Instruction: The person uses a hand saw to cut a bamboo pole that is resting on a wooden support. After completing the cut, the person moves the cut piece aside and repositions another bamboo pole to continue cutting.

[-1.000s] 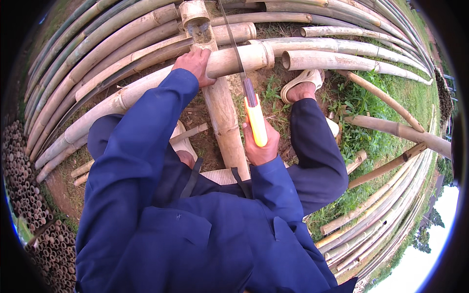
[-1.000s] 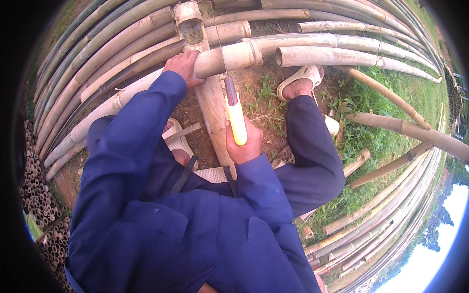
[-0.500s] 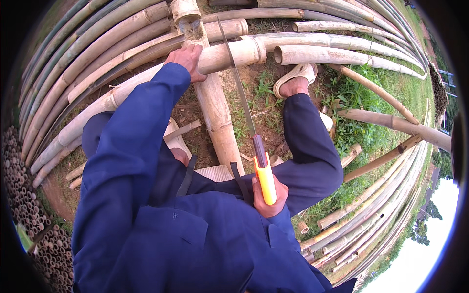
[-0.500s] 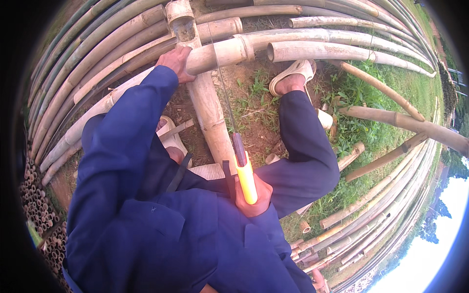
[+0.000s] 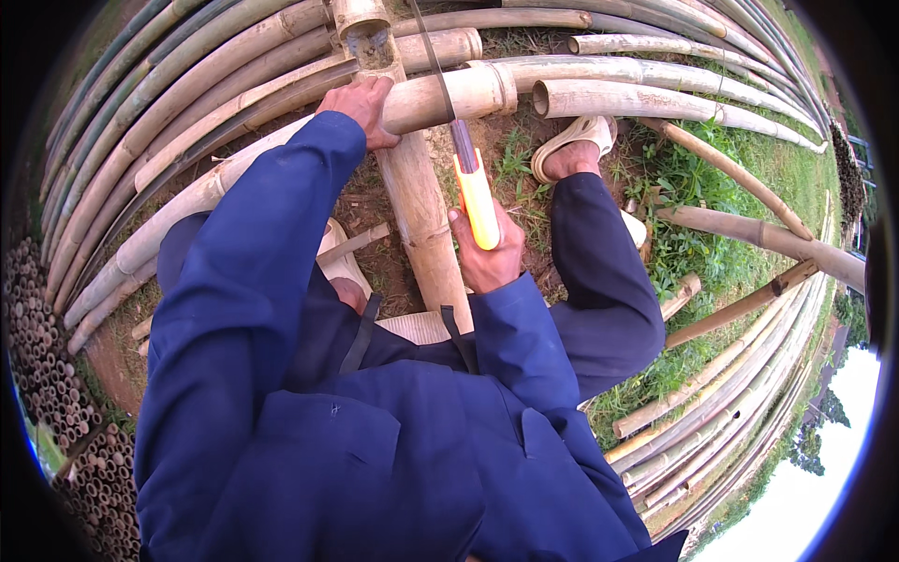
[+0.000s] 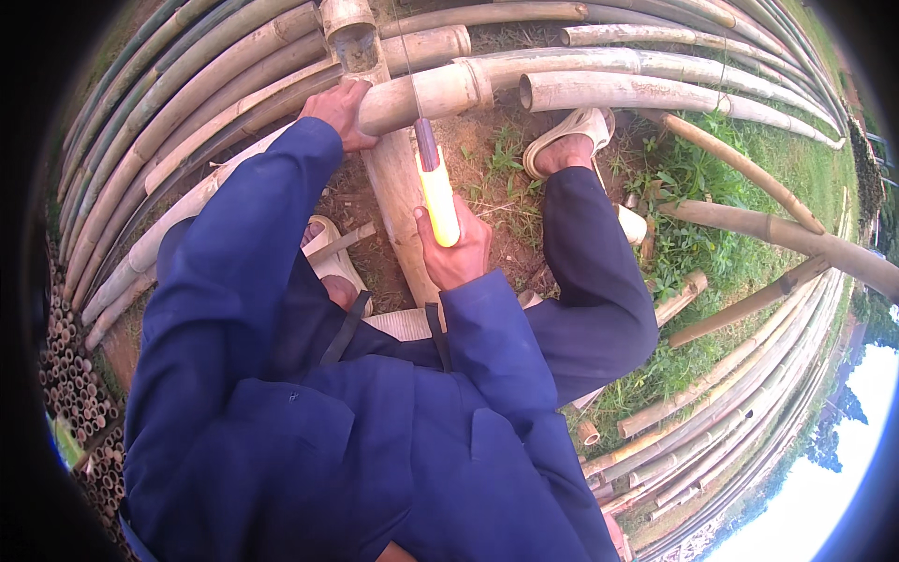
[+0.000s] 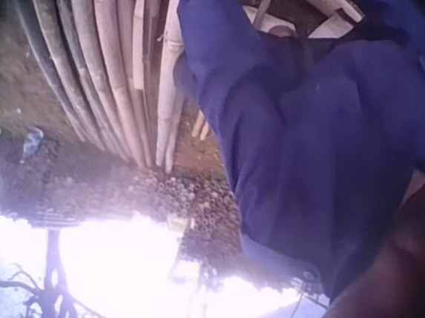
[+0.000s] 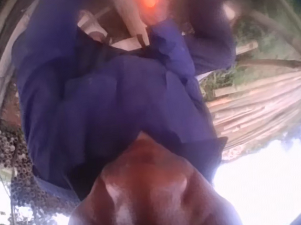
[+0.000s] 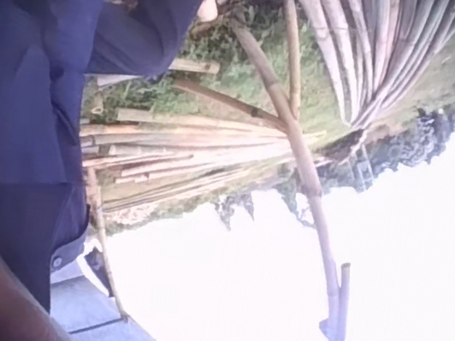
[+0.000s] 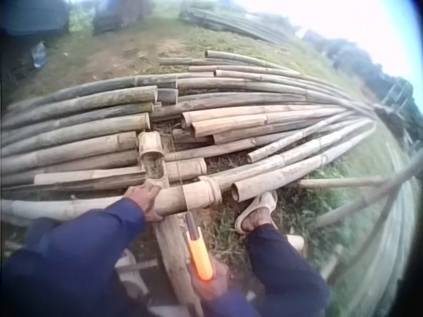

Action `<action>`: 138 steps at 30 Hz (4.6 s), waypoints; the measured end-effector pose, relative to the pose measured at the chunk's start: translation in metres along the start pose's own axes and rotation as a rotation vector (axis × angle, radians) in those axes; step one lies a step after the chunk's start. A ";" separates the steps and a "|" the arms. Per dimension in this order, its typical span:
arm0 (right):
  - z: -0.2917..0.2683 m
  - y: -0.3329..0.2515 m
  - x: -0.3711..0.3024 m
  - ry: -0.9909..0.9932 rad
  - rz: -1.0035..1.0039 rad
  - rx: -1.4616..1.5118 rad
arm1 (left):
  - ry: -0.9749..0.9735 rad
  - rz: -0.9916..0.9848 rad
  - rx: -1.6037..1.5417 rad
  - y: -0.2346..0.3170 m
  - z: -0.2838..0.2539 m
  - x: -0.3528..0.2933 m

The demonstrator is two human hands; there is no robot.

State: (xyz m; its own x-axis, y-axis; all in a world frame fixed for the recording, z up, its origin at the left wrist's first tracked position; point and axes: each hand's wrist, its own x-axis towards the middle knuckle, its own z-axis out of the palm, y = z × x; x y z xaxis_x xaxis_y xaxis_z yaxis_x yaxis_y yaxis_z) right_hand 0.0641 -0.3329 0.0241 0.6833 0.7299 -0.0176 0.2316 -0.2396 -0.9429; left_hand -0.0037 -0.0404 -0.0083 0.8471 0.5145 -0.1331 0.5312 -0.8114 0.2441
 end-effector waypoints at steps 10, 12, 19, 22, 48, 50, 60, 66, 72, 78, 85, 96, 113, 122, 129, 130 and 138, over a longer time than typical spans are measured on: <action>-0.034 -0.038 -0.066 0.070 -0.053 -0.102 | -0.029 0.030 -0.009 0.001 -0.001 0.002; -0.054 -0.058 -0.103 0.050 -0.058 -0.163 | -0.055 0.046 -0.004 0.002 0.001 -0.001; -0.081 -0.066 -0.144 0.015 -0.053 -0.271 | 0.044 0.063 0.012 0.006 0.009 -0.011; -0.080 -0.064 -0.137 0.026 -0.048 -0.284 | -0.027 0.005 -0.023 0.006 0.004 -0.007; -0.072 -0.065 -0.147 0.040 0.073 -0.185 | 0.023 0.082 0.026 0.004 0.008 -0.007; -0.074 -0.071 -0.144 0.022 0.027 -0.235 | -0.003 0.060 0.018 0.007 0.012 -0.013; -0.001 -0.009 0.016 0.055 -0.084 -0.149 | -0.012 0.061 -0.031 0.003 0.008 -0.007; 0.002 0.007 0.003 0.036 -0.004 -0.018 | 0.008 0.050 -0.008 0.005 0.007 -0.010; -0.005 -0.036 -0.010 0.064 0.097 0.034 | 0.024 0.098 0.060 0.010 0.012 -0.009; -0.063 -0.059 -0.127 0.057 0.031 -0.093 | 0.003 0.111 -0.015 0.002 0.009 -0.008; -0.080 -0.066 -0.130 0.015 0.035 -0.246 | -0.011 0.101 -0.080 -0.001 0.008 -0.005; 0.007 0.023 0.008 0.105 -0.144 -0.167 | 0.008 0.086 -0.039 0.001 0.003 -0.004; -0.072 -0.064 -0.127 0.015 0.045 -0.145 | 0.047 0.055 0.046 0.010 0.004 -0.008; -0.063 -0.046 -0.100 0.034 0.000 -0.253 | -0.085 -0.008 -0.044 0.007 0.002 0.000; 0.002 0.021 0.007 0.104 -0.212 -0.140 | 0.052 0.047 0.045 0.010 0.007 -0.006; 0.004 0.030 0.005 0.097 -0.226 -0.145 | 0.059 0.042 0.058 0.010 0.005 -0.003; -0.013 -0.031 -0.008 0.050 0.003 0.003 | 0.027 0.024 0.125 0.017 0.004 -0.007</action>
State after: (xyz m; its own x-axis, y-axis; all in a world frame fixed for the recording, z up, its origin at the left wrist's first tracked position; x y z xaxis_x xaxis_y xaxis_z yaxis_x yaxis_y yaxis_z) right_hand 0.0607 -0.3393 0.0582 0.7176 0.6964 -0.0043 0.2275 -0.2402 -0.9437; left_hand -0.0006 -0.0589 -0.0068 0.8595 0.5007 -0.1023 0.5105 -0.8507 0.1253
